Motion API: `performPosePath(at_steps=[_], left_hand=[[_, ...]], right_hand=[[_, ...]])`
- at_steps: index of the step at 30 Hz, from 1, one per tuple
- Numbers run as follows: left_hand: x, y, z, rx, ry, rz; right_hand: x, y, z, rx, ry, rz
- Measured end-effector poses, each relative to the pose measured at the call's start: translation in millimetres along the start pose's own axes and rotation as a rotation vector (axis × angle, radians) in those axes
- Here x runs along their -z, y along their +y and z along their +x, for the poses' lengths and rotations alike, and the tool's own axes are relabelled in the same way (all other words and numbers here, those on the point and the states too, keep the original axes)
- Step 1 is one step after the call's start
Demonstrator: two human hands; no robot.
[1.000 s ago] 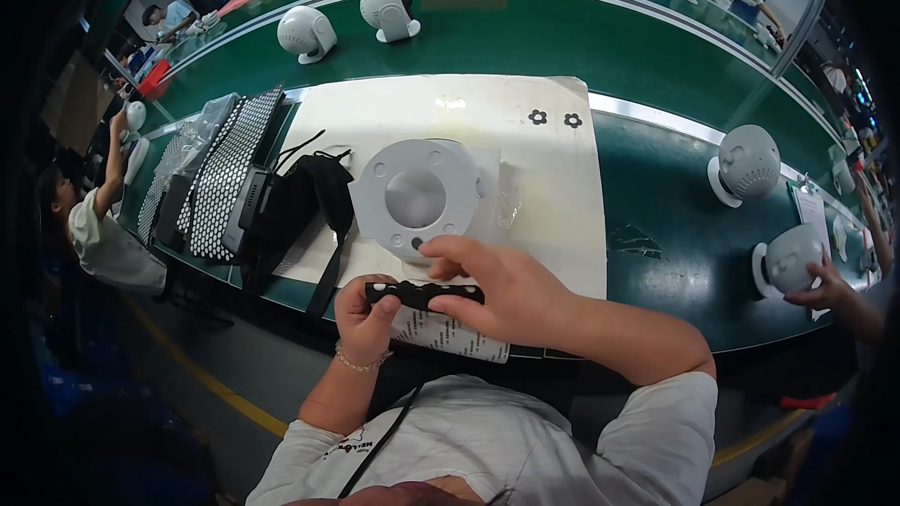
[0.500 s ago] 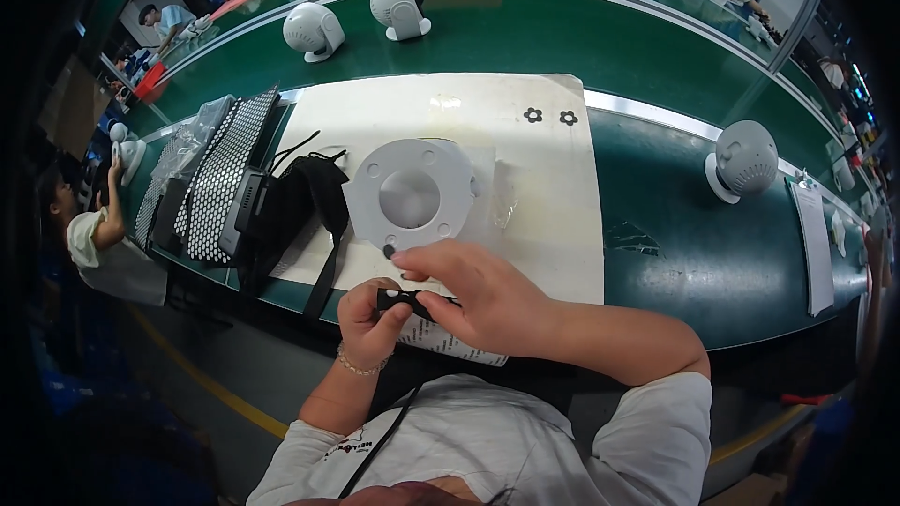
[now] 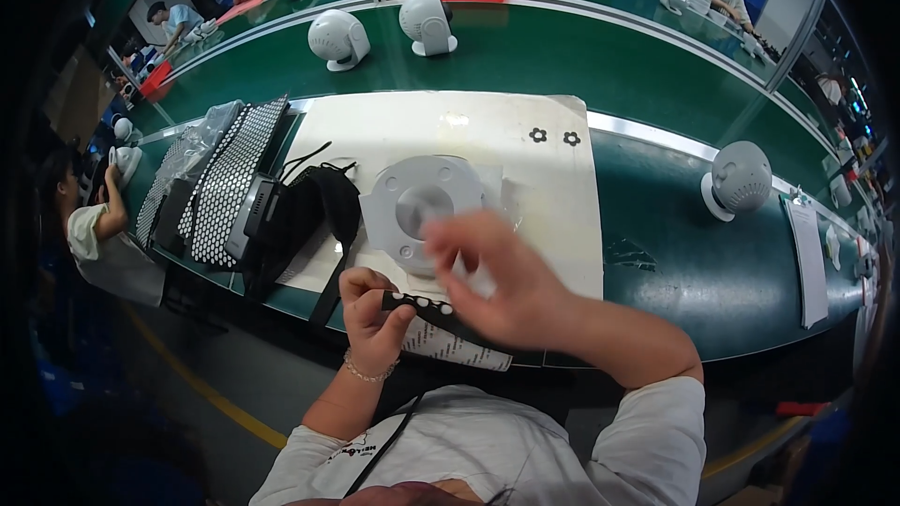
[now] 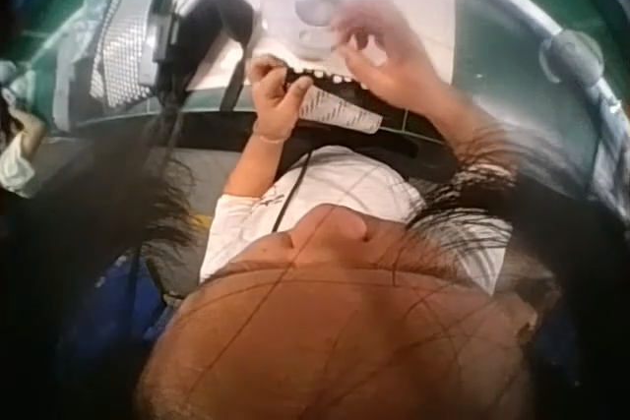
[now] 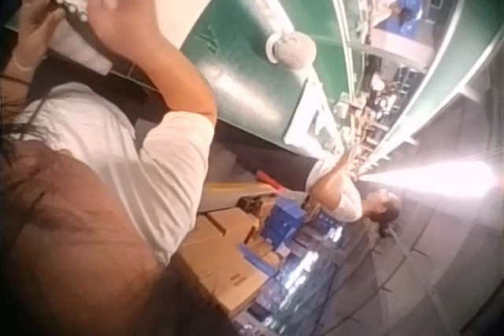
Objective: Assembling small white spherical cameras on a factory assembly line.
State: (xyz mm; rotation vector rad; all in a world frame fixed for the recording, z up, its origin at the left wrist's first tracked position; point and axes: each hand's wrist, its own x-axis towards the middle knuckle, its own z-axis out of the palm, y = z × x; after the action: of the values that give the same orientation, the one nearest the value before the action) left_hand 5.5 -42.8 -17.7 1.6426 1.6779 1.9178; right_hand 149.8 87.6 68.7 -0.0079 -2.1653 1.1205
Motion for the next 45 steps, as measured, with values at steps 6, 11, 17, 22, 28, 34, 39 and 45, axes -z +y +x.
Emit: performPosePath(at_steps=[6, 11, 17, 22, 28, 34, 39, 45], left_hand=[[-2, 3, 8, 0.010, -0.151, -0.095], [-3, 0, 8, -0.049, -0.193, -0.054], [-5, -2, 7, -0.057, -0.233, -0.059], [-6, -1, 5, -0.028, -0.203, -0.095], [-7, -3, 7, -0.095, -0.241, -0.067], [-6, -1, 8, -0.100, -0.265, -0.064], [-6, 0, 8, -0.092, -0.268, -0.053], [-6, 2, 8, -0.053, -0.253, -0.043]], right_hand=[[22, 24, 41, -0.128, 0.204, 0.089], [20, 37, 43, -0.157, 0.216, 0.135], [23, 38, 34, -0.020, 0.223, -0.188], [24, 28, 29, 0.279, 0.114, -0.578], [15, 17, 42, 0.047, 0.197, -0.412], [8, 22, 51, -0.179, 0.093, -0.099], [11, 11, 50, -0.178, 0.065, -0.129], [5, -9, 35, 0.076, -0.059, -0.767]])
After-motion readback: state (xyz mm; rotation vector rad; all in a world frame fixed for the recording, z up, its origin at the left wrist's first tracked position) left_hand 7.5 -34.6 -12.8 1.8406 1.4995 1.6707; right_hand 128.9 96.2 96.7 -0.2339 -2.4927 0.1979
